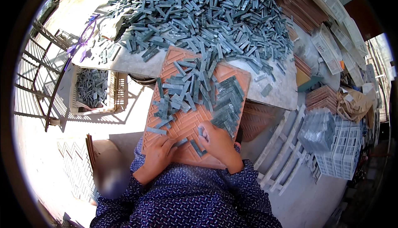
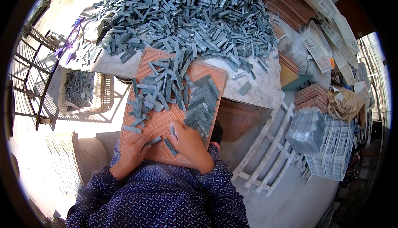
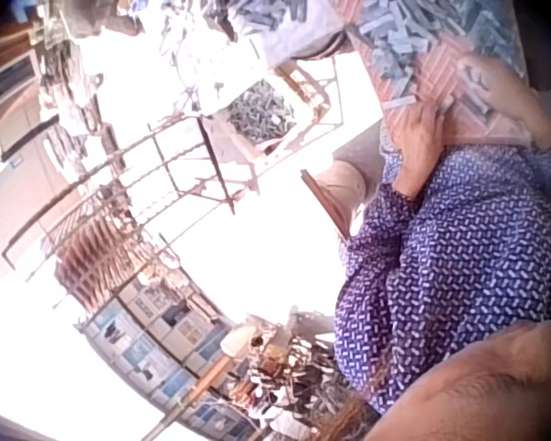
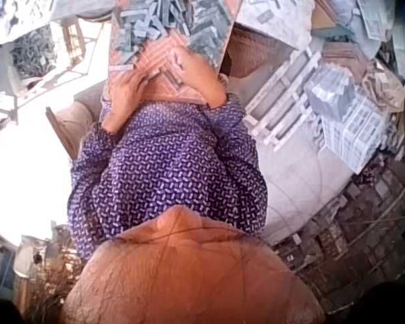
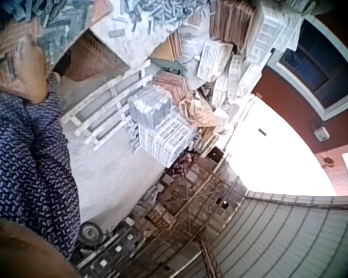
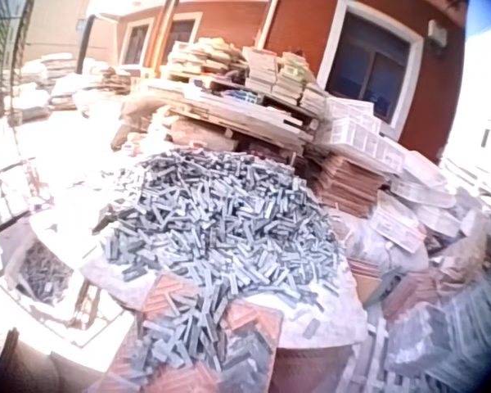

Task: The person places a rectangular board on a table and arranges small rectangular tiles in a herringbone pattern on its surface. They repeatedly pick tiles from a large pile and place them one by one onto the board, continuing the pattern.

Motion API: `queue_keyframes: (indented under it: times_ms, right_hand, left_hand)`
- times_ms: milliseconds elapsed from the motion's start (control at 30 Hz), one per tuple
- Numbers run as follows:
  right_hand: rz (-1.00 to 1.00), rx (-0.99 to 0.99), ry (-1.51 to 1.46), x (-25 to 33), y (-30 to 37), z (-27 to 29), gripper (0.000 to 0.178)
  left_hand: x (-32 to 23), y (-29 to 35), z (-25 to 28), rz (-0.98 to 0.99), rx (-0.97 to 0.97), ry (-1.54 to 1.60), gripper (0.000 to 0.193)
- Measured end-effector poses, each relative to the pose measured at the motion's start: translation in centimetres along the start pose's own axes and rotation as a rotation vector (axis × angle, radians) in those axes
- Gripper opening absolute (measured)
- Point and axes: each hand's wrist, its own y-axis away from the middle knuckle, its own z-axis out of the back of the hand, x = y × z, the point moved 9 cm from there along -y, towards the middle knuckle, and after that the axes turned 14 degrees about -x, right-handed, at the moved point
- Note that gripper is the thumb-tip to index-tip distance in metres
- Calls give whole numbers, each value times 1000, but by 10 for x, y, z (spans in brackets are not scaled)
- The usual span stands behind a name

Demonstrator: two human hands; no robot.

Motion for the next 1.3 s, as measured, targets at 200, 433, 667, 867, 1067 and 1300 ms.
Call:
queue_keyframes:
  times_ms: [200, 433, 667, 867, 1067, 1300]
  right_hand:
    - [142, -67, -75, 12, 3, -6, 36]
    - [266, 68, -96, 17, 4, -13, 32]
    - [279, 76, -128, 17, 8, -15, 31]
    - [213, -3, -139, 7, 10, -2, 34]
    - [233, -60, -175, 16, 15, 3, 32]
    - [552, -80, -87, 48, 8, -18, 12]
  left_hand:
    - [-6, 1, 2, -51, -8, -19, 28]
    - [-8, 5, -3, -70, 16, -30, 29]
    - [-18, 2, 0, -111, 13, -39, 32]
    - [-15, 4, -5, -97, 51, -71, 31]
    - [-9, 5, -8, -70, 30, 1, 26]
    - [-11, -7, 1, 37, 11, 87, 24]
